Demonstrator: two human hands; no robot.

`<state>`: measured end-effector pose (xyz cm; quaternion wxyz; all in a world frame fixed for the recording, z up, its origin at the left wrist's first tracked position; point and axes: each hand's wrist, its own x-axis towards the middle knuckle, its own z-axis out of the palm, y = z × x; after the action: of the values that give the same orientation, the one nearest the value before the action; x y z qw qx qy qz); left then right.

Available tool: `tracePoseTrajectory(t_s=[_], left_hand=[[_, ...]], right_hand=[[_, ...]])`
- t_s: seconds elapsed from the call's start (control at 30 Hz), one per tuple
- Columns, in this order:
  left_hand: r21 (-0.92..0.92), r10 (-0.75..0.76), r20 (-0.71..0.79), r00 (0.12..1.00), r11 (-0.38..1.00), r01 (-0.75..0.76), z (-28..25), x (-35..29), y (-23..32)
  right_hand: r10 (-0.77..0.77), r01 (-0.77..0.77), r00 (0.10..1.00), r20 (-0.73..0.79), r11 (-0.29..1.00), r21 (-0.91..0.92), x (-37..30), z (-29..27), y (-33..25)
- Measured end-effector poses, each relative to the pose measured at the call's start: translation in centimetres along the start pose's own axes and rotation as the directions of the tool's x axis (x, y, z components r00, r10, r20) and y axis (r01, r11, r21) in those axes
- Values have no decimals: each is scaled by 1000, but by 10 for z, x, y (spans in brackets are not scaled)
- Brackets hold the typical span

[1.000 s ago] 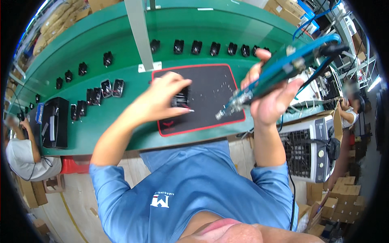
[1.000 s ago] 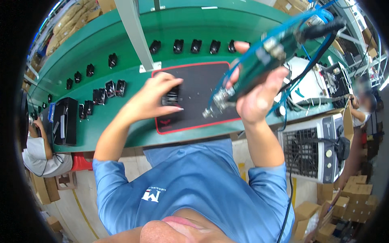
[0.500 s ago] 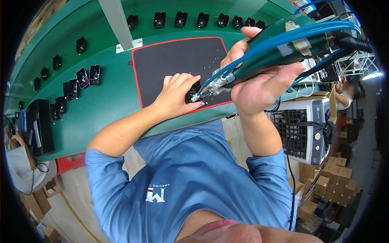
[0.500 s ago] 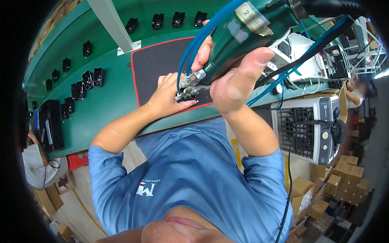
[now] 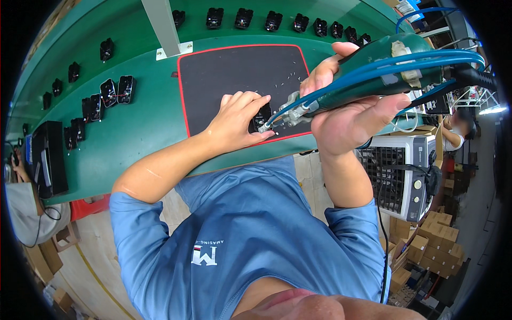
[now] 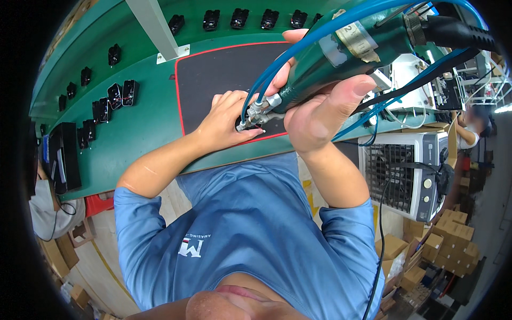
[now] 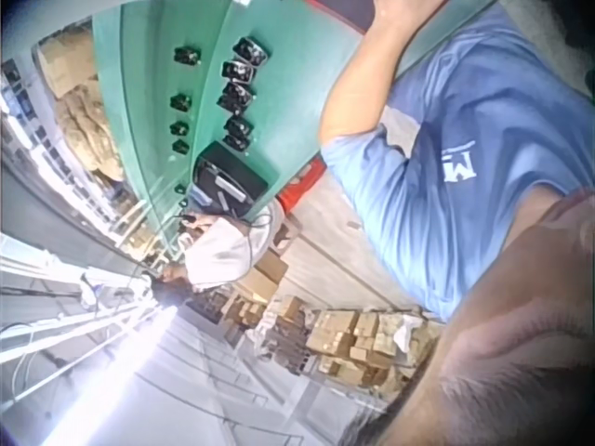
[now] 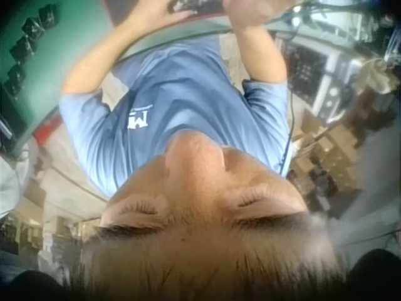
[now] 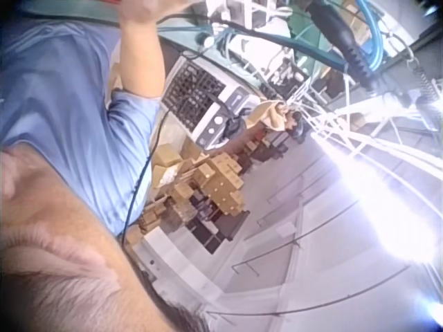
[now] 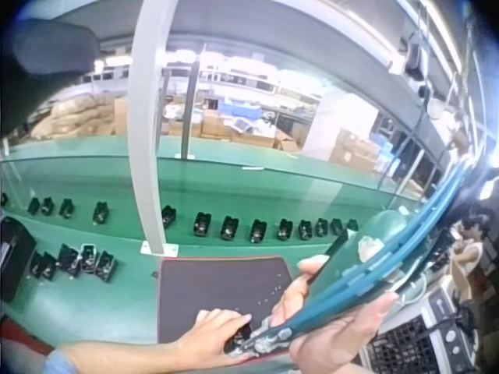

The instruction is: Using a pneumatic screwdriver to secure components on an assembly line.

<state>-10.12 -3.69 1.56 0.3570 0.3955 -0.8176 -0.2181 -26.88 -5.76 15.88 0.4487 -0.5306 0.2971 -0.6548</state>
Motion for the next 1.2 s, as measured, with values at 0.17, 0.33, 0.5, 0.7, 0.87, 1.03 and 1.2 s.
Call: tracePoseTrajectory(t_s=[0.17, 0.33, 0.5, 0.7, 0.87, 1.03, 1.2], left_hand=[[-34, -6, 37, 999, 999, 8, -1, 3, -1], [-4, -1, 12, 1000, 1000, 1, 0, 1, 1], [-4, 2, 5, 1000, 1000, -2, -1, 1, -1], [5, 19, 31, 999, 1000, -19, -4, 1, -1], [-27, 98, -20, 995, 995, -99, -7, 0, 1], [-141, 48, -14, 999, 989, -49, -4, -3, -9], [-174, 14, -7, 1000, 985, -15, -1, -2, -8]], right_hand=[[-4, 4, 1000, 27, 1000, -5, -2, -4, 6], [-40, 41, 999, 17, 999, -28, 1, 0, 3], [-18, 21, 996, 86, 999, -30, 6, -5, -5], [-59, 61, 998, 33, 996, -67, 10, -2, -11], [-47, 51, 997, 63, 997, -51, 11, -6, -13], [-57, 59, 997, 43, 997, -55, 9, -1, -15], [-36, 37, 999, 24, 999, -28, 6, 2, -12]])
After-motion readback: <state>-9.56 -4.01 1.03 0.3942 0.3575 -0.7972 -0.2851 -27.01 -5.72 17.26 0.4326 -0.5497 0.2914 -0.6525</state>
